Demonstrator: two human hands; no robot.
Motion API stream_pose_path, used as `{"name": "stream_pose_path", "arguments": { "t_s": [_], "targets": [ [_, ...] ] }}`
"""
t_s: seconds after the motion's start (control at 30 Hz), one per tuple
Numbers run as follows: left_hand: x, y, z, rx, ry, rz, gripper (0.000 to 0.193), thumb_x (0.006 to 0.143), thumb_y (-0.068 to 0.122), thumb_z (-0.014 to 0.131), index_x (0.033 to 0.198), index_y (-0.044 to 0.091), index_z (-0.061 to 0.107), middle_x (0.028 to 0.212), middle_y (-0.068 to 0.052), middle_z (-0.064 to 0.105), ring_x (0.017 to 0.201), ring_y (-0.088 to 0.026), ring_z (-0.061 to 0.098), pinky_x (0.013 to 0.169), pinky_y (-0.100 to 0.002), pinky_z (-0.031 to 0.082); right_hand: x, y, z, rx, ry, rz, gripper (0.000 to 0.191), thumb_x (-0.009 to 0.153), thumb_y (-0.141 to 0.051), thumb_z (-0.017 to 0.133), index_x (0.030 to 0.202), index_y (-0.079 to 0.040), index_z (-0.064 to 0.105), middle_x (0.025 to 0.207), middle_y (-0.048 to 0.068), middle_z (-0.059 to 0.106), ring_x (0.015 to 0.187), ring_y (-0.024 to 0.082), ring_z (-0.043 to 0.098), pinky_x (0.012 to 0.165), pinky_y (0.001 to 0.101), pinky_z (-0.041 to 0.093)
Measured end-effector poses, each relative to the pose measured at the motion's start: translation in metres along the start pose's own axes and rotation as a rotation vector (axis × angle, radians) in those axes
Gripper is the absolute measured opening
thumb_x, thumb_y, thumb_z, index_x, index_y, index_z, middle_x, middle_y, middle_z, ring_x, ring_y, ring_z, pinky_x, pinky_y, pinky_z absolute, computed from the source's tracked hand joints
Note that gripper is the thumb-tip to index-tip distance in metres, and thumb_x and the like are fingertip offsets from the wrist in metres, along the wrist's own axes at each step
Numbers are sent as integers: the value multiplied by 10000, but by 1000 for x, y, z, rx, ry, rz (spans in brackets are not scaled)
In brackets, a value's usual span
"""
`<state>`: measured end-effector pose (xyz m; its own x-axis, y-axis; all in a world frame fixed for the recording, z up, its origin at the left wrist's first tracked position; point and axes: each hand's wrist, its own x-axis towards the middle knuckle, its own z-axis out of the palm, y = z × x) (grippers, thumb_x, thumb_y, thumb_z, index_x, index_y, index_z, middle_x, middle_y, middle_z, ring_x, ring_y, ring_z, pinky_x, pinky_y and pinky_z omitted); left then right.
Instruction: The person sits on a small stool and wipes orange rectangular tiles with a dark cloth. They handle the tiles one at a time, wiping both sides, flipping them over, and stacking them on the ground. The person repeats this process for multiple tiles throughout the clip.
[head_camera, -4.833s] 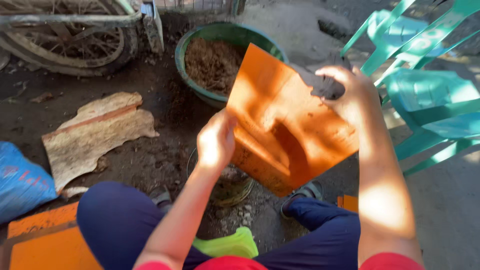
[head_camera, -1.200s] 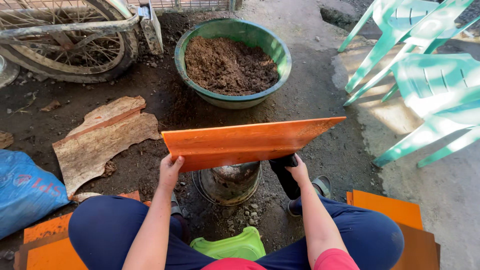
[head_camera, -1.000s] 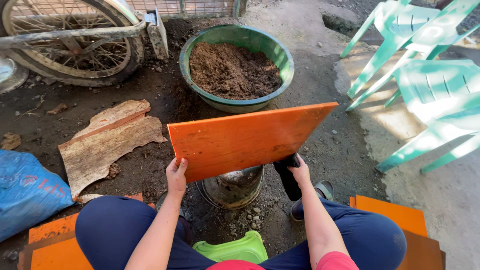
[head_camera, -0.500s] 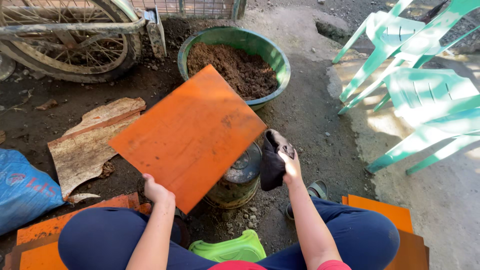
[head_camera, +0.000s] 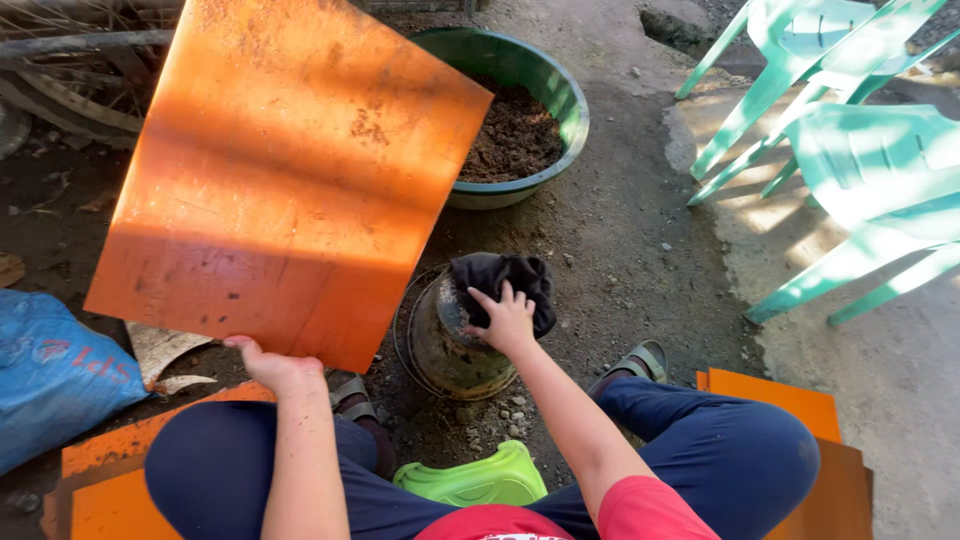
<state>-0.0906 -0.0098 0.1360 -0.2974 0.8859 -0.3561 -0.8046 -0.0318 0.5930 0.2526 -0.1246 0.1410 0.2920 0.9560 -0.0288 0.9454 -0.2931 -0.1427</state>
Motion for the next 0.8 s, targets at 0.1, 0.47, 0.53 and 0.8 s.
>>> {"name": "stream_pose_path", "arguments": {
  "t_s": [0.1,0.47,0.53,0.8],
  "targets": [
    [-1,-3,5,-32,-100,19,783,964,670,436,1511,110,459,1599,-89,456,1433,-301,462,1206,-530,342,-5,0,-4,115,114,11,908,667,-651,834,1470,-490,443,1596,252,327,1372,462,395,1077,632,330],
    [-107,-67,68,119,-197,-517,660,982,613,366,1501,217,465,1537,-6,514,1406,-277,486,1163,-535,371,-64,-15,-39,2084,24,-66,646,885,-83,749,1459,-34,456,1417,98,559,1305,258,557,1079,432,475],
    [-130,-79,79,177,-211,-596,654,1002,611,371,1490,188,473,1511,-36,533,1386,-296,503,1144,-529,393,-85,-5,-56,2147,95,-30,557,879,-2,700,1406,12,521,1336,134,621,1236,291,607,1048,454,500],
    [-204,-73,114,299,-1066,-696,570,1061,451,588,1447,53,455,1358,-169,601,1251,-353,591,1039,-499,509,-210,107,-142,2183,686,240,576,815,-58,625,1381,30,571,1278,187,675,1193,363,650,1052,504,521]
  ]
}}
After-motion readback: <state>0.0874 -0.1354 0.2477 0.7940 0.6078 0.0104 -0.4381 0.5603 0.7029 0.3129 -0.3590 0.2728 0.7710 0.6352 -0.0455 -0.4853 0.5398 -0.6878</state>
